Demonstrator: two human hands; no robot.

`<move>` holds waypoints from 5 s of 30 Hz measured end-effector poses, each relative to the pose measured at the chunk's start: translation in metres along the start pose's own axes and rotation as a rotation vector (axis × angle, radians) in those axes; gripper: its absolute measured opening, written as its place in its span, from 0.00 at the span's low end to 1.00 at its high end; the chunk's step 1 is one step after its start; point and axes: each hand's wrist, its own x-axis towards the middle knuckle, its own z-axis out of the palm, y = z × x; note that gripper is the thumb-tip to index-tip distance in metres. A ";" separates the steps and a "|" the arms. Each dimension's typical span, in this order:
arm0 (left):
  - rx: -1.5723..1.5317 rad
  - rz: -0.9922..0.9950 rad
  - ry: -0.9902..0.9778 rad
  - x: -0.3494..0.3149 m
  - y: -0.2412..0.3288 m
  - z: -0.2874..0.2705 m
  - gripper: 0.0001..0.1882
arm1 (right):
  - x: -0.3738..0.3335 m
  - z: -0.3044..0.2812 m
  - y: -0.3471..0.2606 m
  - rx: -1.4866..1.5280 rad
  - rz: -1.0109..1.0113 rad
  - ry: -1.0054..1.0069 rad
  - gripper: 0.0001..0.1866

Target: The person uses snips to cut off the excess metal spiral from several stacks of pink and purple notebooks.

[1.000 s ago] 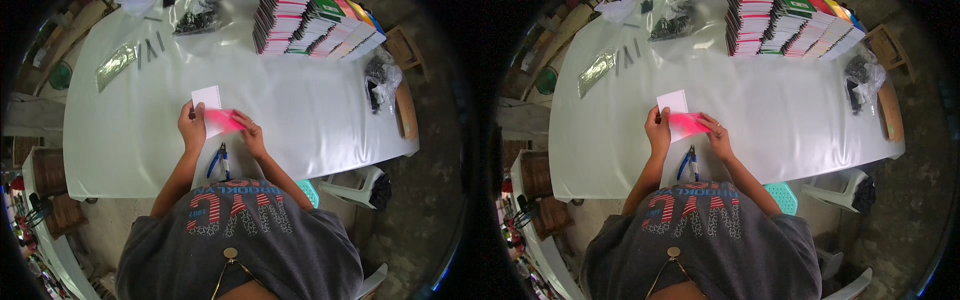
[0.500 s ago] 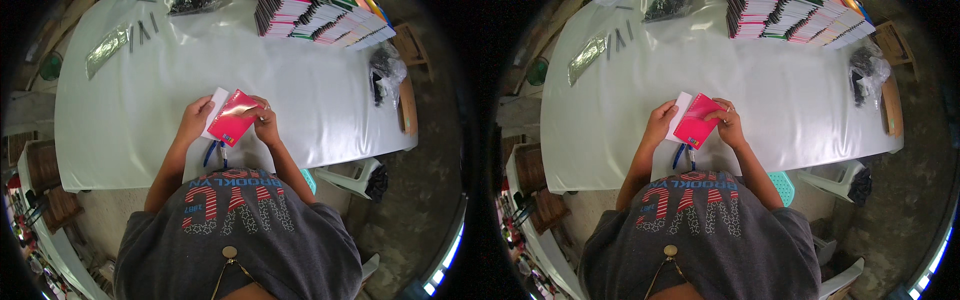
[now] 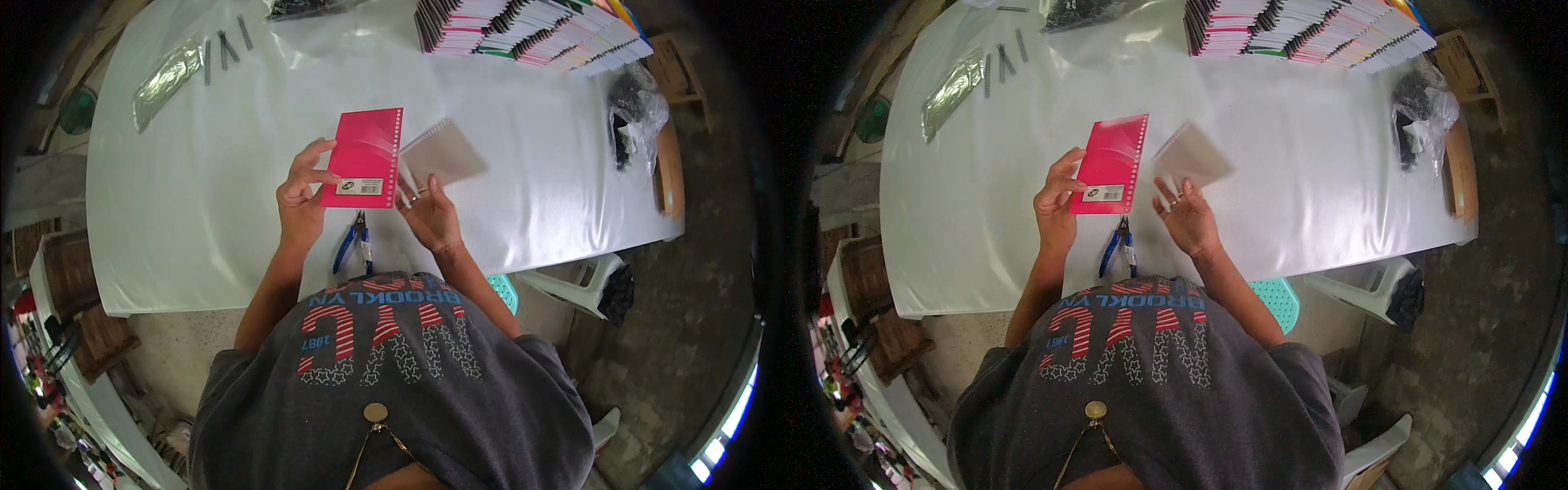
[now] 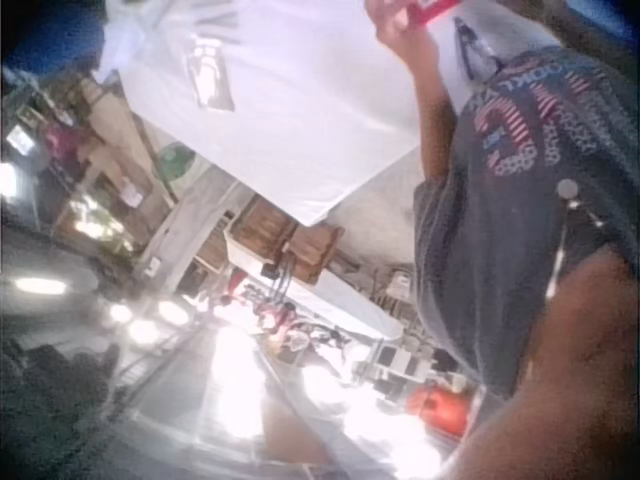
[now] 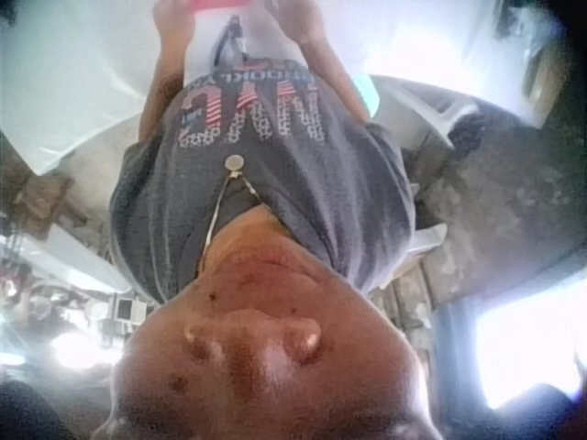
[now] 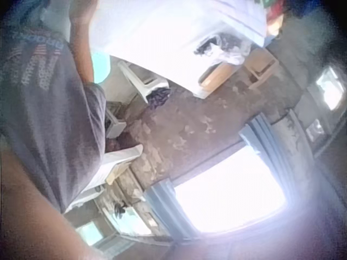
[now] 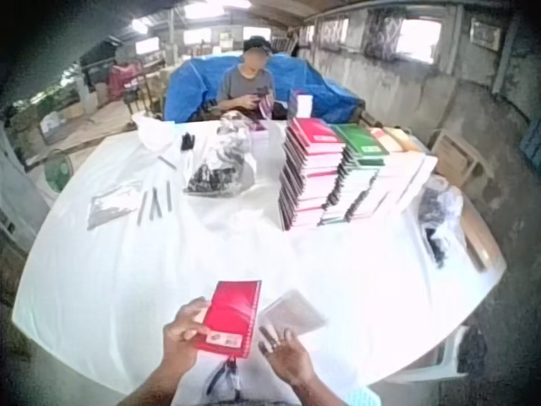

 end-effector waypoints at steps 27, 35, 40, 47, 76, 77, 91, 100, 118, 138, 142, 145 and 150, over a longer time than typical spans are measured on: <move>0.002 -0.362 0.073 -0.010 -0.004 0.038 0.18 | -0.009 0.028 0.020 -0.636 -0.155 -0.189 0.18; 0.153 -0.219 0.054 -0.012 -0.021 0.020 0.24 | 0.007 0.022 0.004 -0.660 -0.232 -0.146 0.11; 0.265 -0.309 -0.063 -0.016 -0.058 0.011 0.16 | 0.016 0.014 0.000 -1.390 -0.793 0.022 0.11; 0.502 -0.201 -0.154 -0.025 -0.074 0.009 0.11 | 0.019 0.001 0.020 -1.300 -0.524 -0.043 0.09; 0.257 -0.411 0.819 0.090 -0.062 -0.214 0.05 | 0.025 -0.004 0.025 -1.886 -0.641 -0.137 0.21; 0.187 -0.405 0.872 0.107 -0.064 -0.222 0.04 | 0.026 -0.009 0.023 -1.916 -0.649 -0.108 0.20; 0.667 -0.349 0.648 0.155 -0.091 -0.269 0.20 | 0.023 0.007 0.027 -1.877 -0.687 -0.104 0.16; 1.520 -0.092 -0.065 0.099 -0.103 -0.085 0.29 | 0.021 0.003 0.021 -1.916 -0.719 -0.068 0.13; 1.501 -0.173 -0.085 0.087 -0.099 -0.059 0.29 | 0.021 0.001 0.022 -1.853 -0.742 -0.077 0.12; 1.464 -0.093 -0.050 0.086 -0.106 -0.060 0.28 | 0.018 -0.003 0.019 -1.841 -0.738 -0.105 0.10; 1.455 -0.083 -0.030 0.084 -0.109 -0.068 0.28 | 0.019 0.005 0.021 -1.823 -0.750 -0.139 0.12; 1.364 -0.189 -0.128 0.066 -0.100 -0.063 0.29 | 0.037 0.006 0.011 -1.706 -0.569 -0.009 0.15; 0.941 -0.253 -0.386 -0.018 -0.057 -0.036 0.36 | 0.117 0.048 -0.067 -1.030 -0.599 0.036 0.22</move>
